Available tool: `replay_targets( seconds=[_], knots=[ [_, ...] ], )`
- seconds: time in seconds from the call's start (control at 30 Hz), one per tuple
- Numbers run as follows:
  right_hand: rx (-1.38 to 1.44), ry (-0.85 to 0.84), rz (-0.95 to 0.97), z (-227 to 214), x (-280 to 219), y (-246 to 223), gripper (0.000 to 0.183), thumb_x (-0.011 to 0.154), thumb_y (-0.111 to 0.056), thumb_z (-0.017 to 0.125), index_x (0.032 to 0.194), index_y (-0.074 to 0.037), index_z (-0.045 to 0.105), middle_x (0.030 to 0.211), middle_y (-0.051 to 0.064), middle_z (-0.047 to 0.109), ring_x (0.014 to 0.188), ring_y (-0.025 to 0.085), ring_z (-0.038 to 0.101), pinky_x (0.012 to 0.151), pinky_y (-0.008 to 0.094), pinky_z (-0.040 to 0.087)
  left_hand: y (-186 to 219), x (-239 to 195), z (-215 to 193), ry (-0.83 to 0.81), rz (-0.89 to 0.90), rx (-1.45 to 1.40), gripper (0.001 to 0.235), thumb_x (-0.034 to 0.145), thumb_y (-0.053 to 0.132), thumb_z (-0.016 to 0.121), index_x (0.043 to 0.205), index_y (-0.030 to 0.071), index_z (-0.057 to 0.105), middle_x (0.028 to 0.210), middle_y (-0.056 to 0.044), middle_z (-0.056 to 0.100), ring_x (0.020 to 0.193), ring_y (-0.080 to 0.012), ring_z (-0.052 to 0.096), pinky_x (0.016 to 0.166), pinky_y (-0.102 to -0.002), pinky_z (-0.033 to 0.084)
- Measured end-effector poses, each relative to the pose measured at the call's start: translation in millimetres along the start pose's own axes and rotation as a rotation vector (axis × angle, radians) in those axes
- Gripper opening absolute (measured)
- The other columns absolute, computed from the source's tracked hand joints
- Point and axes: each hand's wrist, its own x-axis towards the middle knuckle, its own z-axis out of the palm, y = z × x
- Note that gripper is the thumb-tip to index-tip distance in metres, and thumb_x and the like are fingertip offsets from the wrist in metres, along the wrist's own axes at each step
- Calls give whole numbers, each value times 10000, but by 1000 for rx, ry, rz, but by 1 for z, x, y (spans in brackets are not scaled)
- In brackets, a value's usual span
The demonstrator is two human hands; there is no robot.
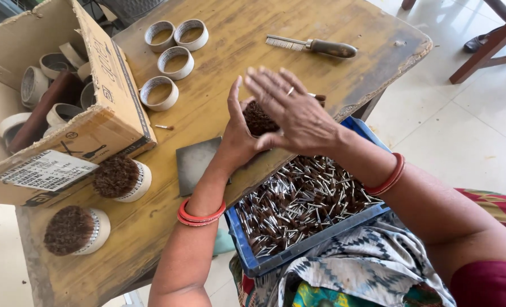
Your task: The person sits at a workbench assembling round brushes. They pick metal-handled brush components from a blue bin, insert them one at a time into the holes of a perforated round base, and press them in by hand, occasionally turning the base to reach empty holes and setting finished bases aside.
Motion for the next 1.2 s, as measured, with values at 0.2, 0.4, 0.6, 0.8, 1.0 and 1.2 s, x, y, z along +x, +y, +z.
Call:
replay_targets(
  seconds=[0.2,0.4,0.6,0.8,1.0,1.2],
  knots=[
    [568,-158,203,-9,-9,17,1140,831,-717,627,1637,-42,186,1675,246,256,1529,390,263,1208,539,265,12,-4,-12,-102,14,-26,1388,715,234,994,1629,137,-46,1574,-264,392,1412,-326,491,1163,-452,417],
    [686,-307,374,-9,-13,28,1072,727,-494,829,1608,-105,360,1457,180,610,1303,274,632,1083,397,494,24,-12,-26,-110,-256,-153,877,809,365,868,1545,101,471,1417,-163,675,1282,-197,634,1118,-353,511],
    [535,-574,540,-37,15,10,1127,694,-480,812,1624,-144,271,1364,180,663,1218,268,687,1049,378,526,47,-6,-31,-158,-321,236,899,824,418,808,1572,112,415,1405,-142,668,1328,-236,639,1115,-361,475],
    [694,-160,205,-3,-33,4,1039,816,-280,806,1626,-22,209,1621,270,379,1502,361,363,1205,453,327,53,-38,-8,-91,-155,222,983,869,304,796,1642,85,229,1631,-237,401,1515,-334,401,1217,-421,365],
    [750,-112,199,4,-32,20,985,776,-258,841,1585,-49,318,1535,211,499,1418,329,485,1154,441,401,51,-26,-20,-106,-215,323,963,793,302,895,1587,136,376,1577,-168,523,1454,-294,529,1203,-399,424],
    [789,-74,440,4,-48,20,700,853,-188,788,1505,-160,537,1365,89,705,1214,250,697,1039,383,549,34,-23,-21,27,-85,385,1061,625,413,979,1446,63,404,1437,-155,533,1344,-283,533,1148,-412,427]
  ],
)
